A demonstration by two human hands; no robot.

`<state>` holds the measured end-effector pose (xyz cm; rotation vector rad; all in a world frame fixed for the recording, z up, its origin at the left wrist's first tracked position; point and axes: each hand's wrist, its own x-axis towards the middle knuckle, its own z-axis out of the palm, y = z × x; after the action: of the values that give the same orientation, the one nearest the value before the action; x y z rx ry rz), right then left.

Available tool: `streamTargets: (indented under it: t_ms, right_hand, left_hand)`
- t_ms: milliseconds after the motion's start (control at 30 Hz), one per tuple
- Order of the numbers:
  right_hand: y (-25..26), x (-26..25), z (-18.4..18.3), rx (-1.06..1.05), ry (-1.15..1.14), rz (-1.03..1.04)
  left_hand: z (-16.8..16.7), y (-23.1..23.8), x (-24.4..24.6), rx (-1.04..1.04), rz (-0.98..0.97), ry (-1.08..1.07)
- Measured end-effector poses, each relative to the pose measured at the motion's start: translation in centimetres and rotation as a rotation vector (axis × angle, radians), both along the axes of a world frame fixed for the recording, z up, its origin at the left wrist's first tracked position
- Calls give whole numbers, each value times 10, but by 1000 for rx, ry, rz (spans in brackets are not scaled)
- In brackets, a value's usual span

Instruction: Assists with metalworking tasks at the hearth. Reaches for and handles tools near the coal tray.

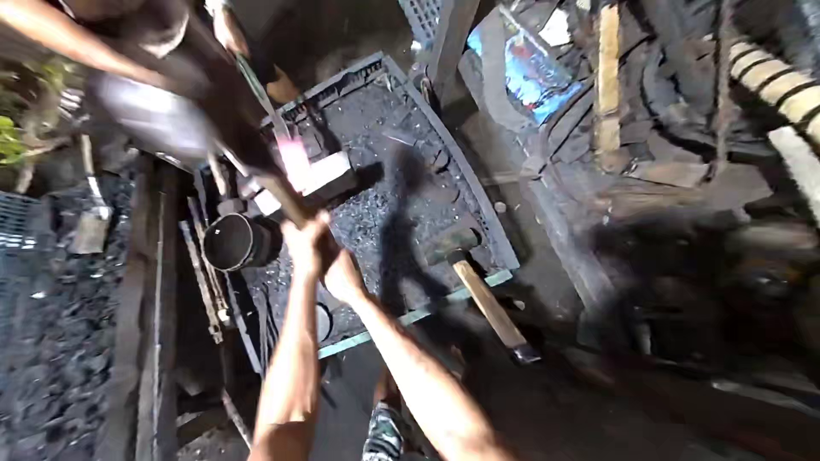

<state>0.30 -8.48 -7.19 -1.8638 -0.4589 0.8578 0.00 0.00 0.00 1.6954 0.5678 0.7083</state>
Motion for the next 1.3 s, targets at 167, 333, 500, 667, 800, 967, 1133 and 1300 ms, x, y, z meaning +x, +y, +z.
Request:
streamTargets:
  t_ms: [167, 333, 500, 667, 800, 967, 1133, 1300]
  right_hand:
    - [-138, -91, -93, -288, 97, 23]
    - [-292, -175, -67, -629, 138, 126]
    - [-350, -221, -49, -639, 149, 188]
    - [-347, -224, -24, -540, 208, 276]
    - [-367, -193, -27, -79, 296, 258]
    - [-448, -173, -68, -248, 180, 224]
    - [-529, -229, -114, -699, 200, 444]
    - [-526, -303, -142, -856, 164, 622]
  left_hand:
    - [-157, -119, -85, -637, 33, 554]
    - [-136, -256, -163, -1205, 155, 457]
    - [-149, -320, -205, -1120, 415, 580]
    - [-128, -315, -227, -957, 487, 561]
    - [-109, -269, -235, -1021, 495, 441]
    - [-121, -195, -269, -1087, 518, 418]
    - [-172, -140, -319, -1152, 448, 394]
    - [-193, -126, -377, -1047, 381, 469]
